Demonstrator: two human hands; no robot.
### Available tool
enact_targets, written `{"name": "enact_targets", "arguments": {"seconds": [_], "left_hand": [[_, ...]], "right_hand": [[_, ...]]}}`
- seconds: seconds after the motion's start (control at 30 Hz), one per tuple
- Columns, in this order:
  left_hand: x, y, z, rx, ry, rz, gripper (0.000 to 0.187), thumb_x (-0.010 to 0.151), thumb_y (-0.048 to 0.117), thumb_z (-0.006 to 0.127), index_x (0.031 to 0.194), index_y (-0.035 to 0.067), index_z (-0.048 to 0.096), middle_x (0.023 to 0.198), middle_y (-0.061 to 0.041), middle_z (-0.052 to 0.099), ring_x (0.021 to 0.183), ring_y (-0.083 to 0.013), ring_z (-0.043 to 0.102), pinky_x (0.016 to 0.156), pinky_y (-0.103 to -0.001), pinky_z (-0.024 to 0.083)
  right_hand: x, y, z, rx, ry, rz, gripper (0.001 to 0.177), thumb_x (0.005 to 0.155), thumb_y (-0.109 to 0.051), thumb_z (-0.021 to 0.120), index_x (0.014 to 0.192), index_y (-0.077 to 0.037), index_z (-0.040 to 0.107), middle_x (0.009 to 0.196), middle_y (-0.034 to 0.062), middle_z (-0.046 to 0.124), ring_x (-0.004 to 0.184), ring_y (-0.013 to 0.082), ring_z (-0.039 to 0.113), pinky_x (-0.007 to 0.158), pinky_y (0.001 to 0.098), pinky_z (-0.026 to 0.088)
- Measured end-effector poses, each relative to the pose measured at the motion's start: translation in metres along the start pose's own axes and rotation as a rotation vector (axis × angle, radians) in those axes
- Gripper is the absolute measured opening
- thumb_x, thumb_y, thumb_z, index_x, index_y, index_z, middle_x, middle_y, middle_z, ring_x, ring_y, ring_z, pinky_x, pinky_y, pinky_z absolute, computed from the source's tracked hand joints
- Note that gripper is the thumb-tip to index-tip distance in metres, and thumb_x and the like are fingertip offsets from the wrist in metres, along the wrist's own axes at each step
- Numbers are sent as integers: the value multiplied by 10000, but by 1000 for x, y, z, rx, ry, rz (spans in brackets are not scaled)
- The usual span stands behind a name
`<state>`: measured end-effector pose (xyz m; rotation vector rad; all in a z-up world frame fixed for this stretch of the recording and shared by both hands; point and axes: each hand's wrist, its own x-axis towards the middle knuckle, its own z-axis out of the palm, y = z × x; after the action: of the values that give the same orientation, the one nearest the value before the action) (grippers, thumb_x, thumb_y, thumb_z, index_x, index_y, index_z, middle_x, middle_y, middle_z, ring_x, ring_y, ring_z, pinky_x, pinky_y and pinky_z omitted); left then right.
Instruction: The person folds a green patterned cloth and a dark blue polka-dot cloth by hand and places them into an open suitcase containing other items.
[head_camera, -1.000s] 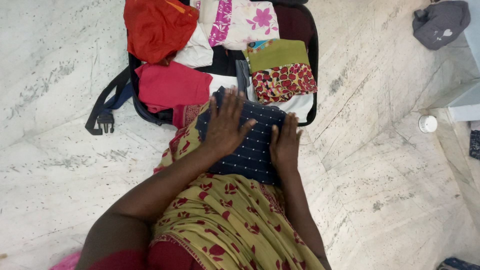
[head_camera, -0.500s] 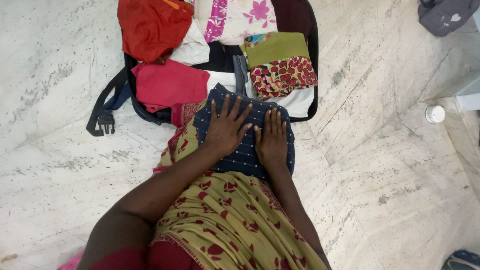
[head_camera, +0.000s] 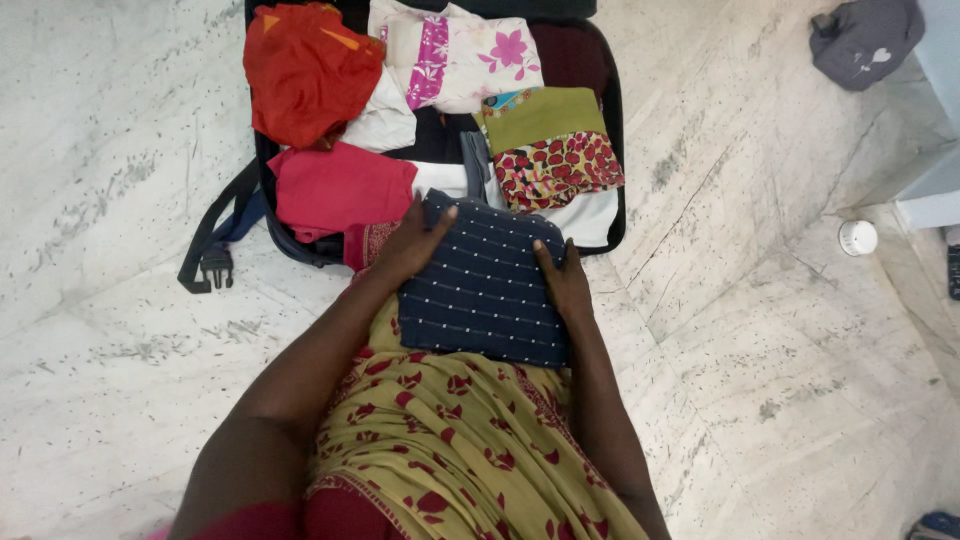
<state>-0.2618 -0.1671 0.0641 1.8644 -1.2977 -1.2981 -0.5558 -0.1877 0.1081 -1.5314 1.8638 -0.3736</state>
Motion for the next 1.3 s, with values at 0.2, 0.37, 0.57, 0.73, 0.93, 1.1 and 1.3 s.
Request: {"name": "enact_targets", "arguments": {"seconds": [0.2,0.37,0.57,0.73,0.93,1.1,1.3], "left_hand": [[8,-11,-25,-394,-271,-39,932,771,644,710,1492,104,472,1348,-151,646,1230,-280,642,1023,-428,514],[3,21,-35,-483,-390,110,745,803,278,864,1435,34,555,1322,-122,704,1201,-228,663,1019,-367,528],[-26,98,-67,-483,-359,355,752,825,114,847,1449,126,428,1340,-58,652,1227,-141,606,1017,-285,481],[-68,137,-96,-385,-257,724,405,883,9,810,1203,104,581,1145,-40,671,1085,-146,664,939,-299,539],[-103,80,-94,143,-297,872,373,735,-110,695,1053,86,679,1077,-61,737,1036,-236,700,874,-395,547],[-123,42,-76,413,-405,494,319,716,-131,566,810,103,761,1281,-50,714,1146,-272,671,864,-399,562],[-124,94,-49,674,-304,487,384,884,28,631,1259,107,633,1253,-133,691,1230,-316,633,1021,-427,506]], "right_hand": [[25,7,-22,386,-319,122,989,745,-553,812,1458,69,523,1303,226,695,1172,309,701,976,381,569],[17,-14,-37,433,-228,-83,764,703,-219,904,1357,-30,559,1215,137,716,1104,240,693,954,360,566],[-13,-57,-102,413,-139,-395,715,793,-10,848,1401,-40,473,1199,67,658,1116,173,629,934,298,534],[-70,-85,-157,379,6,-548,863,758,105,805,1509,-126,449,1194,3,635,1086,131,631,949,264,557],[-114,-43,-122,65,-220,-671,661,723,263,652,1195,-178,792,1126,21,644,1048,217,625,845,327,537],[-125,-14,-95,-100,-605,-521,773,605,276,572,1213,-159,772,1216,70,631,1168,260,606,990,367,493],[-105,-27,-95,-44,-316,-642,645,799,232,485,1253,-147,742,1417,83,684,1372,251,634,1188,350,477]]}}
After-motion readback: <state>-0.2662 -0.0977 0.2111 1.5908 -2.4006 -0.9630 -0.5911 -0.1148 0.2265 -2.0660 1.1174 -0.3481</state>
